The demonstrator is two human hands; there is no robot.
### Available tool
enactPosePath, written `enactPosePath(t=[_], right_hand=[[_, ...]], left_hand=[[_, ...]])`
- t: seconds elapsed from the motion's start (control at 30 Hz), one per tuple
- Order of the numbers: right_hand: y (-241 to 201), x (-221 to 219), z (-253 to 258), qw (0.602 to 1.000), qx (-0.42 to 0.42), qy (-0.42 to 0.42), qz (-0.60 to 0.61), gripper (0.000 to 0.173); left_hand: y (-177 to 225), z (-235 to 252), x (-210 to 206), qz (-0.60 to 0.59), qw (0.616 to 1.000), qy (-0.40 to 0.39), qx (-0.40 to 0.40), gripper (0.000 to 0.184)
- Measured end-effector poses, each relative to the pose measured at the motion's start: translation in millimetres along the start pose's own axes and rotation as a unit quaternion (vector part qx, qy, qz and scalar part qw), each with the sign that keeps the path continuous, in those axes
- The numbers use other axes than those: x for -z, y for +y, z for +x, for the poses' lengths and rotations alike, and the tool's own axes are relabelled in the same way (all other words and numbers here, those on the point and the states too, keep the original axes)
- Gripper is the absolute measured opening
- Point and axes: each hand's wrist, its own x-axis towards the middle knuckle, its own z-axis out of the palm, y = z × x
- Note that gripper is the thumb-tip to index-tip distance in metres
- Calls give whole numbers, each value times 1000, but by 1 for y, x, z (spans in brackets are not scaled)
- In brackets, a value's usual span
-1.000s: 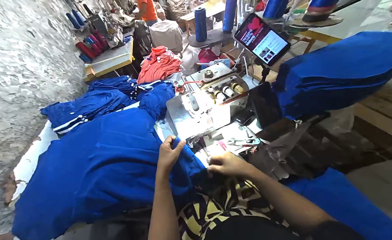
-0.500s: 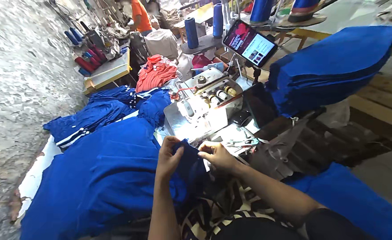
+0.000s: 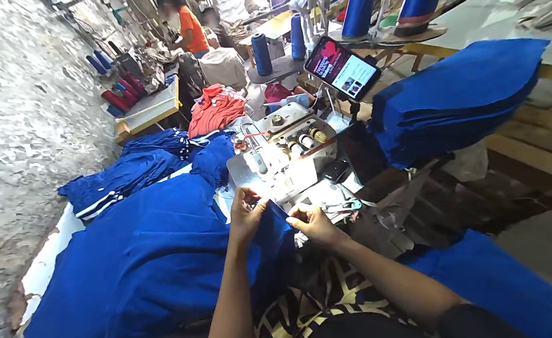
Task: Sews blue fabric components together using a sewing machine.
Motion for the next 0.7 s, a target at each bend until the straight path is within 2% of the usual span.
enactPosePath(t=[0.1, 0.2, 0.23, 0.3, 0.43, 0.5, 0.57, 0.7], right_hand=[[-1, -1, -4, 1000, 6, -16, 11, 11], [-12, 2, 2, 998, 12, -27, 51, 26], [-14, 2, 5, 998, 13, -30, 60, 28], [-16, 3, 10, 998, 12, -28, 50, 23], [-12, 6, 10, 1000, 12, 15, 25, 10], [-13, 5, 9, 999, 24, 23, 33, 9], [-15, 3, 6, 999, 37, 25, 28, 10], [-22, 8, -4, 999, 17, -28, 9, 12]], left_hand=[[11, 1, -8, -18, 997, -71, 30, 27], [13, 3, -16, -14, 994, -106, 27, 29], [11, 3, -17, -11, 994, -107, 23, 29], [4, 2, -16, 10, 995, -101, 11, 29], [2, -6, -3, 144, 983, -117, 12, 37], [7, -13, 0, 191, 972, -134, 40, 32], [13, -18, -1, 227, 966, -113, 42, 20], [16, -28, -1, 183, 979, -75, 41, 21]])
